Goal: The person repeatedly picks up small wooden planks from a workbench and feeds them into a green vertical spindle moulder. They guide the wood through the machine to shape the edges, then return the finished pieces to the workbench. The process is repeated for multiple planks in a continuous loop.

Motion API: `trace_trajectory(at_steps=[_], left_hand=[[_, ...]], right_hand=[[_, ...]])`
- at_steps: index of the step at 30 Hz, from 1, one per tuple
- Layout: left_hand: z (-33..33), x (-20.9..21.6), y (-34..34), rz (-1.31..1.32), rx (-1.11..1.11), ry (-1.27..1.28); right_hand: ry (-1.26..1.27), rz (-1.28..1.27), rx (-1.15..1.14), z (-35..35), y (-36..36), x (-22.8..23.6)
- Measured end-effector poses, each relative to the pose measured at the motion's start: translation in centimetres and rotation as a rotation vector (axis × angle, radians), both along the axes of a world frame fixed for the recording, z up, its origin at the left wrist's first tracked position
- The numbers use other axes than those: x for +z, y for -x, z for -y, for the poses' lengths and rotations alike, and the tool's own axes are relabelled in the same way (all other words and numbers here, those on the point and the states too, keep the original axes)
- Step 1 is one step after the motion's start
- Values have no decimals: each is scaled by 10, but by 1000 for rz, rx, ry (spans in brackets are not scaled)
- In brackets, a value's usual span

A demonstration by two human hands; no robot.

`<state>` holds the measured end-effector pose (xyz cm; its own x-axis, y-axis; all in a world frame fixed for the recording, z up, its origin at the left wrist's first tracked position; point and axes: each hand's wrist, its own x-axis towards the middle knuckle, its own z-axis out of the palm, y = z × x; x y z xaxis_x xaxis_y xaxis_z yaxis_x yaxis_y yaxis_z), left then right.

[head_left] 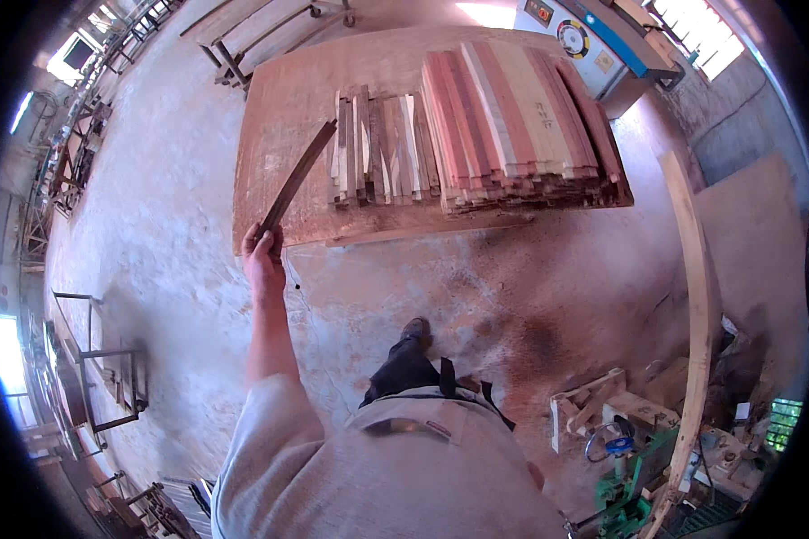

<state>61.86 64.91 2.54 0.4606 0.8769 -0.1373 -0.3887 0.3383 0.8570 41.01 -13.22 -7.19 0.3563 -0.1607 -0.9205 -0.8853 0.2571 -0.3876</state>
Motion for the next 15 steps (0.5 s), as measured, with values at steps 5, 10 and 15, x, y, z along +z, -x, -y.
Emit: trace_trajectory(at_steps=[5, 10, 15], left_hand=[[71, 78, -7, 137, -216, -89], [191, 100, -71, 287, -606, 45], [356, 63, -149, 162, -1062, 110]], right_hand=[[-14, 1, -77, 27, 31, -21], [-294, 82, -418, 52, 88, -30], [132, -53, -563, 52, 127, -13]])
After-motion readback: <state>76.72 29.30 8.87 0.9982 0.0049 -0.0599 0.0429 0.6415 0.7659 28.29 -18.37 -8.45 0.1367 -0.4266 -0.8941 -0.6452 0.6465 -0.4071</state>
